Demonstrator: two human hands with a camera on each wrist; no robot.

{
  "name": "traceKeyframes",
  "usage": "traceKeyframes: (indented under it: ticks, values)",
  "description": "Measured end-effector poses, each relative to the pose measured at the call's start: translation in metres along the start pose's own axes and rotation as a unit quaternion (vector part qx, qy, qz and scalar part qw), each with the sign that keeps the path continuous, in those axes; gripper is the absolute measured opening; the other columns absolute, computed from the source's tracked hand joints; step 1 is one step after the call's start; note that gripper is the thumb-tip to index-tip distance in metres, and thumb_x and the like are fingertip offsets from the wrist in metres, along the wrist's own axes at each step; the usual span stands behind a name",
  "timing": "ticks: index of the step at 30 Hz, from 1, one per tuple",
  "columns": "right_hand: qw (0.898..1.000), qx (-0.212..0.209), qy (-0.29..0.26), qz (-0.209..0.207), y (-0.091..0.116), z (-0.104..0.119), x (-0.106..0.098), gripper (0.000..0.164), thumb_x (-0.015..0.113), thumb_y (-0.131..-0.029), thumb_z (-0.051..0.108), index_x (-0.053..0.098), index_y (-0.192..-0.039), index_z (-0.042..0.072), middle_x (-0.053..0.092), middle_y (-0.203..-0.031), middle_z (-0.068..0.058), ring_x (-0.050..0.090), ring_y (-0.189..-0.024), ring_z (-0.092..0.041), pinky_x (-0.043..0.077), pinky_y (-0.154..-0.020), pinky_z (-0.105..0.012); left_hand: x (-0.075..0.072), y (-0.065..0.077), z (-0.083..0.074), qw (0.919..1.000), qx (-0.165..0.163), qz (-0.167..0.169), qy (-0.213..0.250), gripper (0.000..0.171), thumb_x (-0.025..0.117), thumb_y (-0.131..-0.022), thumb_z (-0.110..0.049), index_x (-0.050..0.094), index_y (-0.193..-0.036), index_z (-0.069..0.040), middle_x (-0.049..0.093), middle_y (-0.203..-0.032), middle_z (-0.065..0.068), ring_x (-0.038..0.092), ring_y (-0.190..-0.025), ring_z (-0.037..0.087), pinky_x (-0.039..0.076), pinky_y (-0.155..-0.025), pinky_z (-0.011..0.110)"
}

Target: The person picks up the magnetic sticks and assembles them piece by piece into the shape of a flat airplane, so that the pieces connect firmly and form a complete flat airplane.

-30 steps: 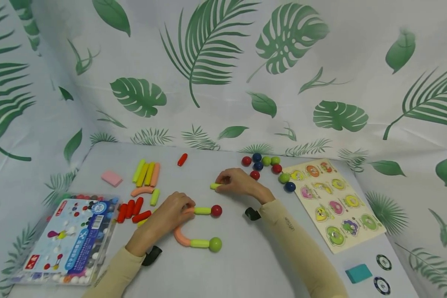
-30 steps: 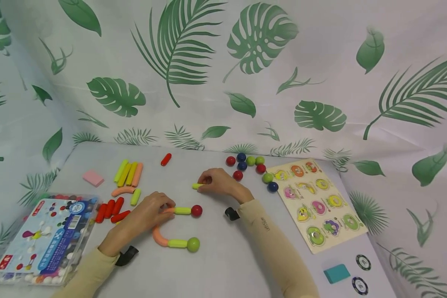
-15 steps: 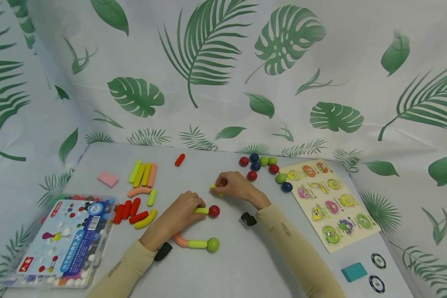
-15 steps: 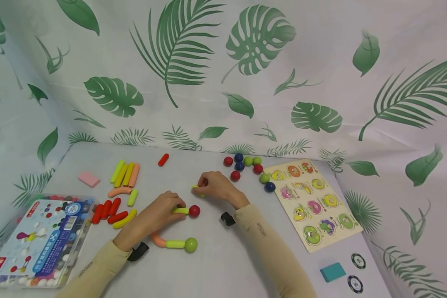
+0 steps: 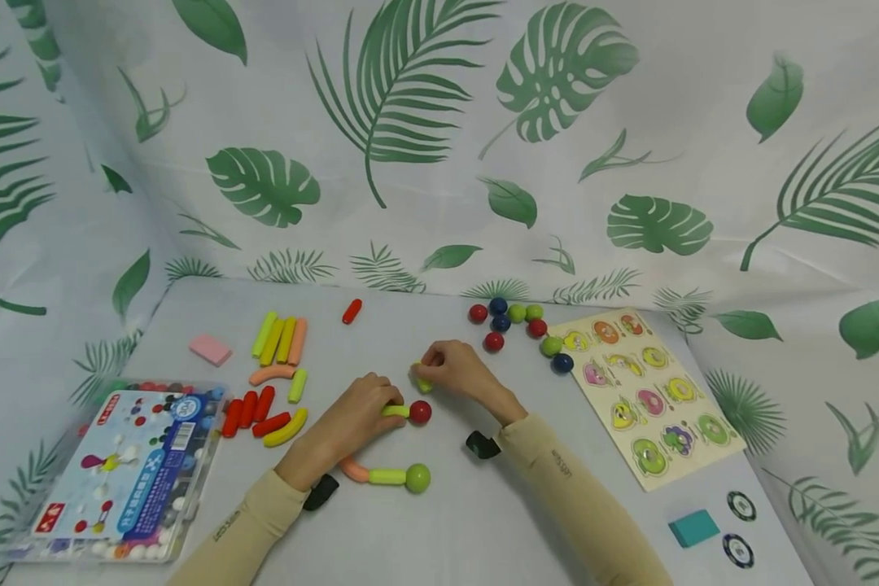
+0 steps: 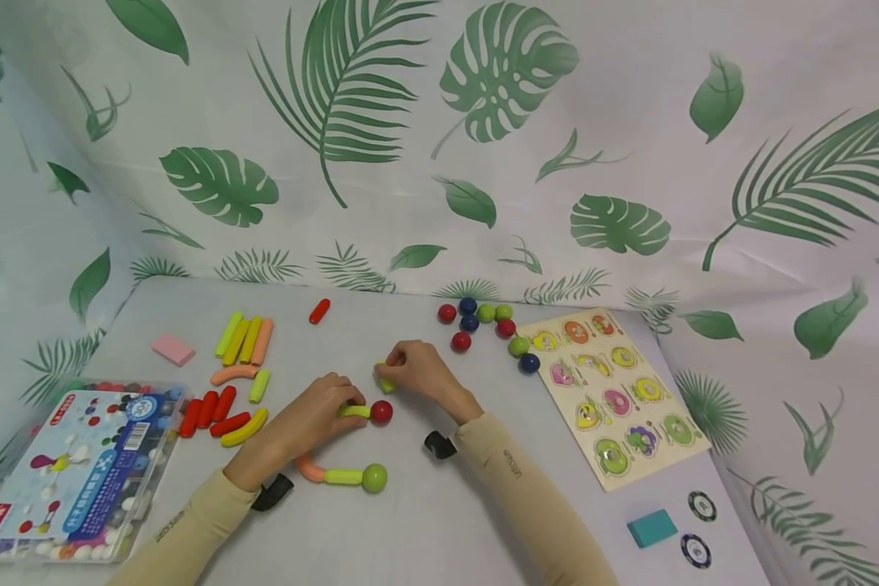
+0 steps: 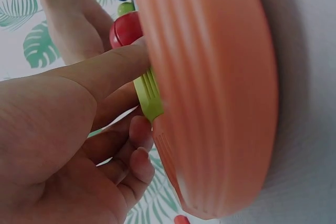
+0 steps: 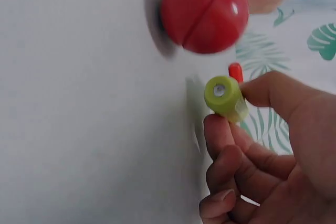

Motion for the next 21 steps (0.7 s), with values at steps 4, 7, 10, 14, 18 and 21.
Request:
traceKeyframes:
  ticks: [4,7,10,14,18,21]
  values:
    - [1.0,0.02,-0.008,-0.011,0.004,0.0,0.003,0.024,0.072,-0.093,0.038,0.072,-0.09,0.014,0.067,-0.08,0.001,0.058,-0.076,-0.016,0.047,-0.068,-0.028,0.0,0.0,0.0,1.0,-0.001,0.001,-0.002,0.022,0.084,-0.084,-0.024,0.077,-0.101,-0.011,0.07,-0.092,-0.002,0.054,-0.086,0.013,0.048,-0.08,0.03]
    - [0.999,0.032,-0.014,-0.019,0.008,0.001,0.004,0.025,0.073,-0.092,0.038,0.072,-0.091,0.014,0.067,-0.08,0.001,0.058,-0.075,-0.016,0.046,-0.066,-0.028,0.0,0.0,0.0,1.0,-0.001,-0.001,-0.004,0.022,0.084,-0.084,-0.024,0.077,-0.1,-0.011,0.069,-0.091,-0.002,0.054,-0.086,0.013,0.048,-0.079,0.03]
    - [0.999,0.044,-0.023,-0.022,0.013,0.002,0.004,0.027,0.073,-0.092,0.039,0.072,-0.092,0.012,0.067,-0.08,0.0,0.057,-0.074,-0.016,0.046,-0.064,-0.027,0.001,-0.001,0.001,1.0,-0.002,-0.002,-0.006,0.022,0.084,-0.084,-0.024,0.077,-0.1,-0.011,0.069,-0.091,-0.002,0.053,-0.085,0.013,0.047,-0.078,0.029]
    - [0.997,0.061,-0.029,-0.024,0.021,0.004,0.005,0.029,0.073,-0.092,0.04,0.072,-0.092,0.011,0.067,-0.079,-0.001,0.057,-0.073,-0.016,0.045,-0.064,-0.027,0.001,0.0,0.001,1.0,-0.003,-0.001,-0.001,0.022,0.084,-0.084,-0.024,0.076,-0.1,-0.011,0.068,-0.091,-0.003,0.052,-0.085,0.012,0.046,-0.078,0.029]
    - [0.997,0.07,-0.027,-0.023,0.024,0.004,0.005,0.029,0.072,-0.093,0.04,0.072,-0.092,0.011,0.067,-0.079,-0.001,0.057,-0.073,-0.017,0.044,-0.063,-0.027,0.002,0.0,0.001,1.0,-0.003,0.001,0.004,0.021,0.084,-0.084,-0.024,0.076,-0.099,-0.011,0.069,-0.091,-0.003,0.053,-0.085,0.012,0.047,-0.079,0.029]
    - [0.997,0.071,-0.027,-0.018,0.026,0.003,0.006,0.029,0.072,-0.093,0.04,0.071,-0.091,0.011,0.067,-0.079,-0.001,0.057,-0.073,-0.017,0.044,-0.063,-0.027,0.003,0.0,0.0,0.9999,-0.006,0.006,0.007,0.022,0.084,-0.084,-0.024,0.077,-0.1,-0.012,0.069,-0.091,-0.004,0.053,-0.085,0.012,0.047,-0.08,0.029]
Point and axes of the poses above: each hand's wrist, its own y-axis away from the middle knuckle, its own x-axis out of the palm, z = x × y, the point moved 7 cm from there along -y, towards the middle knuckle
